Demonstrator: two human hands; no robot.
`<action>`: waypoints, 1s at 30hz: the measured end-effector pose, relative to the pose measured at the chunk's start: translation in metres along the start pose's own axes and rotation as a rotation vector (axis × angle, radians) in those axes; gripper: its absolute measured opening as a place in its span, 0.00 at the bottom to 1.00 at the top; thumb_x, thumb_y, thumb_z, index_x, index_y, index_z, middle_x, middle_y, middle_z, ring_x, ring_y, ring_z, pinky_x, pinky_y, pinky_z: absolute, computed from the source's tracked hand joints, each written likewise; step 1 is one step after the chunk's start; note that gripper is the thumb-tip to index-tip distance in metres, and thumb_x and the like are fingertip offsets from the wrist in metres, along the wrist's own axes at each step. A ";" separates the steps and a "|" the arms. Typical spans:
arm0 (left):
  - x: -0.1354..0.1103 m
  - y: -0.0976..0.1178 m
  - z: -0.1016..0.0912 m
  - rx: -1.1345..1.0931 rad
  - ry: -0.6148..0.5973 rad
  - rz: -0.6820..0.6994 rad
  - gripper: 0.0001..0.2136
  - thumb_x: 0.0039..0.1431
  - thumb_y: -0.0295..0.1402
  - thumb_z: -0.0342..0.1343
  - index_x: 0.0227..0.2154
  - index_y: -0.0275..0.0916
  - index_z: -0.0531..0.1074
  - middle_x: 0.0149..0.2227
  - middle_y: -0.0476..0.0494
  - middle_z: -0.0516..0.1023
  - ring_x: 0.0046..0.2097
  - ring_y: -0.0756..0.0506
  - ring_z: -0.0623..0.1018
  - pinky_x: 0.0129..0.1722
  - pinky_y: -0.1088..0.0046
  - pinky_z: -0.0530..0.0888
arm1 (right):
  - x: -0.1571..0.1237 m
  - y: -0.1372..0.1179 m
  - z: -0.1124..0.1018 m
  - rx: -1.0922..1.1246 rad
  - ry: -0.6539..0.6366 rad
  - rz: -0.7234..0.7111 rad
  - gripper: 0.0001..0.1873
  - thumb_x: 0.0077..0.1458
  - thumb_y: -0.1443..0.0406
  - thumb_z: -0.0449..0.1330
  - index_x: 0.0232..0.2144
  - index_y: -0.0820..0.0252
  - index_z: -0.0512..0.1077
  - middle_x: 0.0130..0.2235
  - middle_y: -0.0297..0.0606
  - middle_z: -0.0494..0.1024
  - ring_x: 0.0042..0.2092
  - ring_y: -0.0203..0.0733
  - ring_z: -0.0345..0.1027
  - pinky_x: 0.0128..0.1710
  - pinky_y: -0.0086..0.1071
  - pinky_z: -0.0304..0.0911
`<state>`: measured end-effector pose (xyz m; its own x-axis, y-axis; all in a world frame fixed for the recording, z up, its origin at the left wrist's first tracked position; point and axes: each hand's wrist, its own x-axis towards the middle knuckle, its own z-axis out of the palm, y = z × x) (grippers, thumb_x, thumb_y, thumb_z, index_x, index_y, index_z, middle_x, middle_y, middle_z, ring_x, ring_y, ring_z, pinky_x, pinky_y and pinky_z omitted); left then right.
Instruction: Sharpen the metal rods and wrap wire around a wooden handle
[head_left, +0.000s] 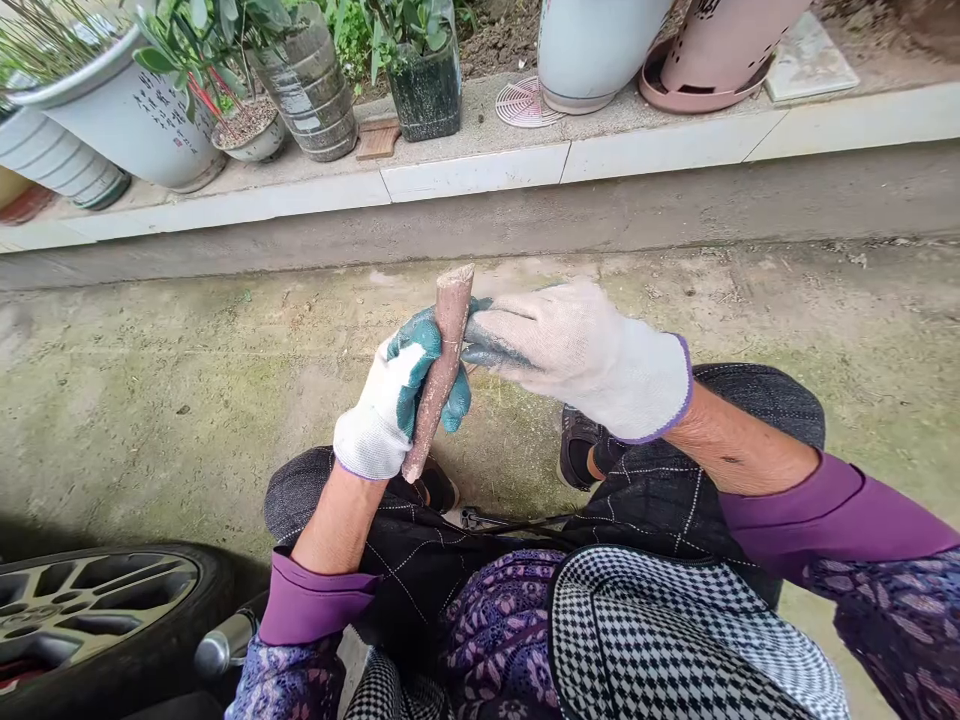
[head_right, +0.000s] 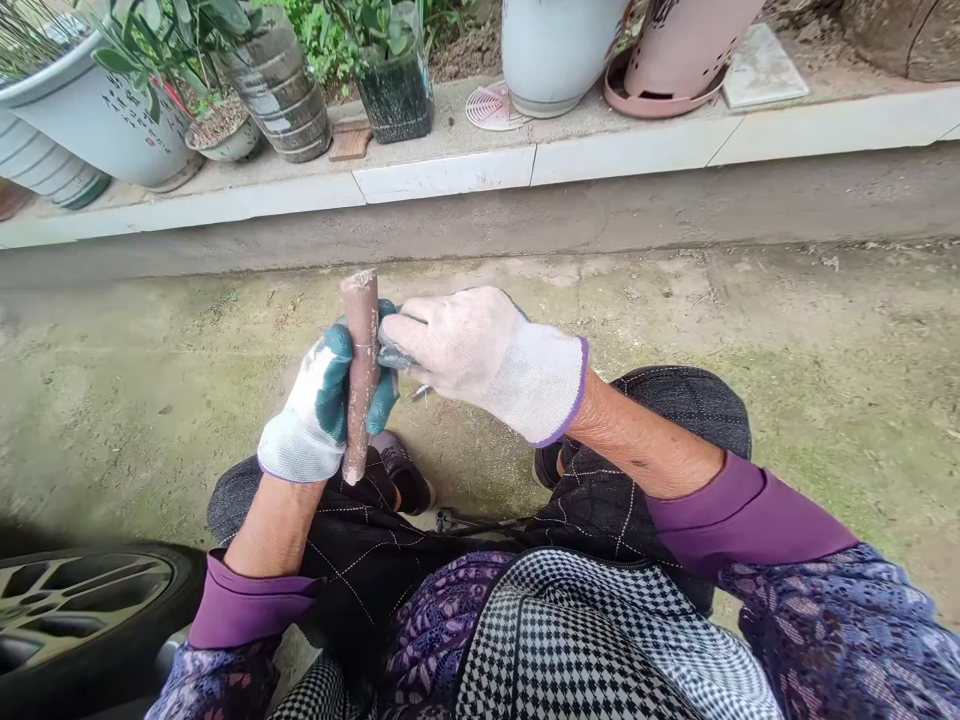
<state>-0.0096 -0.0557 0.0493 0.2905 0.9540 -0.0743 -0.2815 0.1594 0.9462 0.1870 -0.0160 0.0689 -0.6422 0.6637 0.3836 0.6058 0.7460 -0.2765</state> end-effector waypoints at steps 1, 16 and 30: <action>0.000 0.001 0.000 0.023 0.014 0.015 0.24 0.61 0.56 0.60 0.45 0.39 0.78 0.18 0.50 0.73 0.15 0.50 0.70 0.13 0.76 0.67 | 0.000 0.000 -0.003 0.064 -0.012 -0.002 0.13 0.63 0.58 0.56 0.38 0.59 0.77 0.37 0.42 0.81 0.34 0.44 0.70 0.32 0.36 0.57; -0.009 0.007 -0.004 0.257 0.152 0.173 0.25 0.55 0.48 0.68 0.51 0.38 0.80 0.37 0.39 0.84 0.24 0.48 0.78 0.20 0.74 0.73 | 0.003 -0.011 0.021 1.524 -0.286 0.430 0.17 0.58 0.52 0.64 0.26 0.58 0.70 0.20 0.28 0.68 0.17 0.30 0.55 0.13 0.26 0.55; 0.004 -0.008 0.002 -0.090 0.115 0.093 0.23 0.58 0.54 0.63 0.49 0.44 0.76 0.29 0.51 0.79 0.16 0.53 0.69 0.13 0.76 0.66 | -0.002 -0.018 0.012 0.338 0.131 0.229 0.13 0.62 0.60 0.59 0.48 0.55 0.76 0.48 0.43 0.82 0.48 0.52 0.75 0.47 0.43 0.69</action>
<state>-0.0040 -0.0541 0.0423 0.1539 0.9877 -0.0279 -0.3850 0.0860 0.9189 0.1717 -0.0297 0.0630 -0.4309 0.8181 0.3809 0.5237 0.5704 -0.6327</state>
